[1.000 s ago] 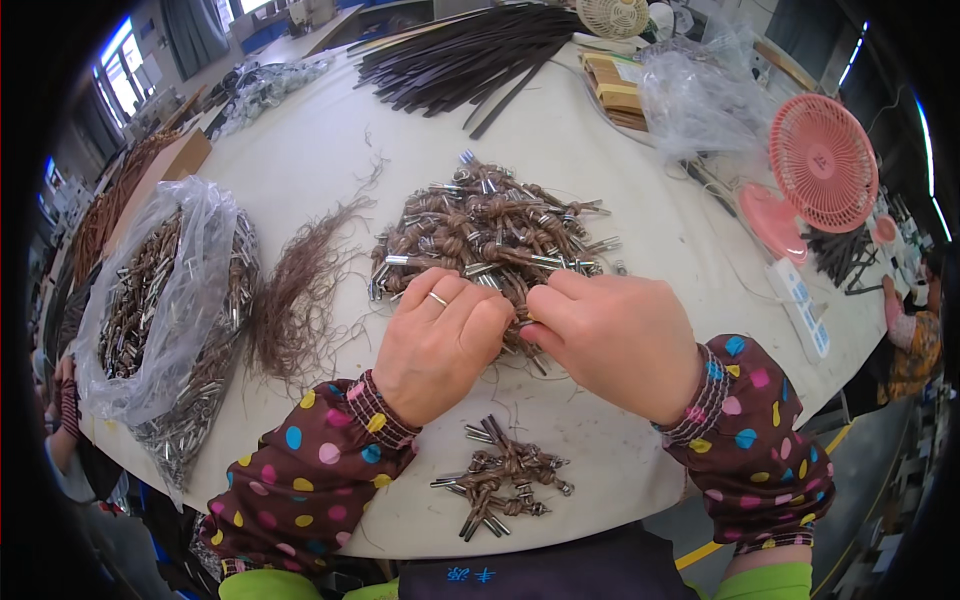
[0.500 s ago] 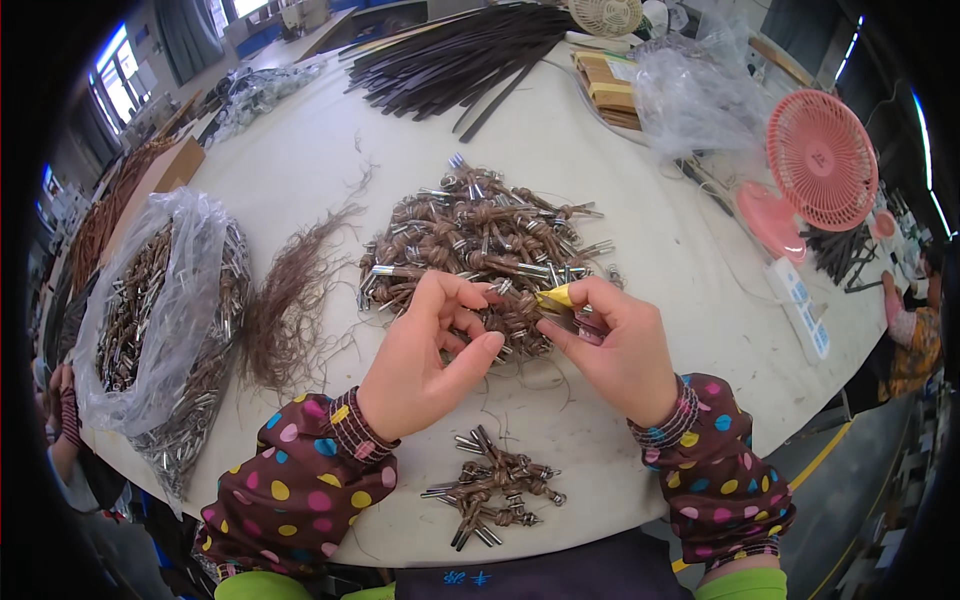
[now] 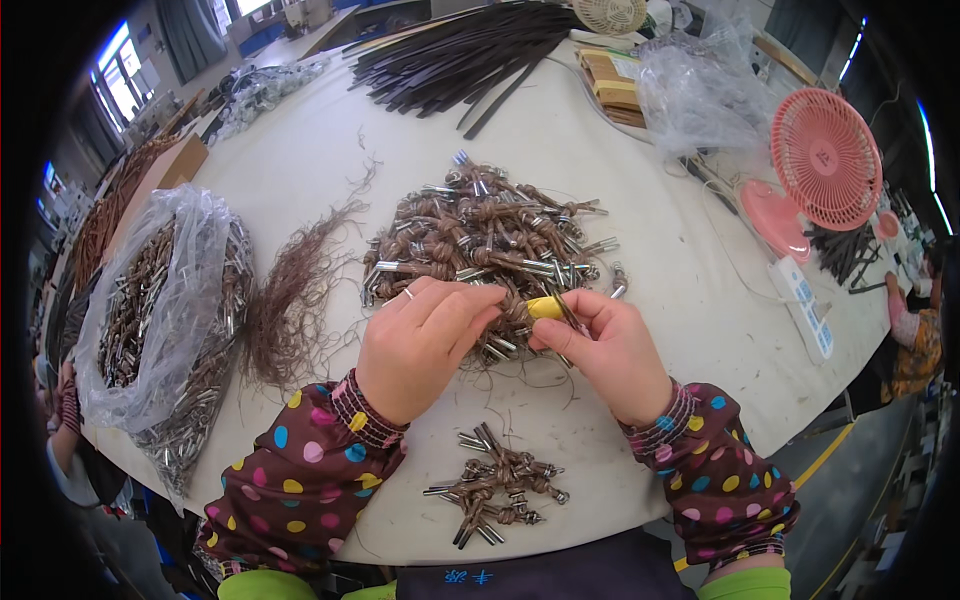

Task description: The person assembles small metal clips with fiber bundles by hand, using a finger thimble to aid in the process.

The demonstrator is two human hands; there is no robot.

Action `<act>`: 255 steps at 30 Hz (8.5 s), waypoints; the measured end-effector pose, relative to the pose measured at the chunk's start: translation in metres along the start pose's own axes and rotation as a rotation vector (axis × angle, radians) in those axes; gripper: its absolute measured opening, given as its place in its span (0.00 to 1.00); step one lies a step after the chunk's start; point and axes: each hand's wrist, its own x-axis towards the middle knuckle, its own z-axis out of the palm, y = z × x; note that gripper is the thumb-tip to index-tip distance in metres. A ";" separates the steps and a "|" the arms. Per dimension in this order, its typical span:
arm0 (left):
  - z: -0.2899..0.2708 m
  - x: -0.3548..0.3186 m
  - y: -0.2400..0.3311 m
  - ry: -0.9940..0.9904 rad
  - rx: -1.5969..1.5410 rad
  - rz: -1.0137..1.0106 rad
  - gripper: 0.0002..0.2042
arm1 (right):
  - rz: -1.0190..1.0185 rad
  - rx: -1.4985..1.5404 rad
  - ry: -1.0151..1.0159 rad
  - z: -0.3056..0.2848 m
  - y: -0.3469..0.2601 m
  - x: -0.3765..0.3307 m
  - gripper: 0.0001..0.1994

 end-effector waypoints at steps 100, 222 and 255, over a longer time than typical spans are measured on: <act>-0.010 0.009 0.030 -0.166 -0.286 -0.390 0.04 | -0.283 0.033 0.072 -0.012 -0.007 -0.005 0.21; -0.001 0.006 0.000 -0.143 0.035 0.136 0.12 | -0.627 -1.280 0.029 -0.004 -0.047 -0.005 0.15; 0.000 0.007 -0.003 0.025 -0.963 -0.810 0.06 | 0.150 -0.005 -0.146 -0.017 -0.021 0.009 0.16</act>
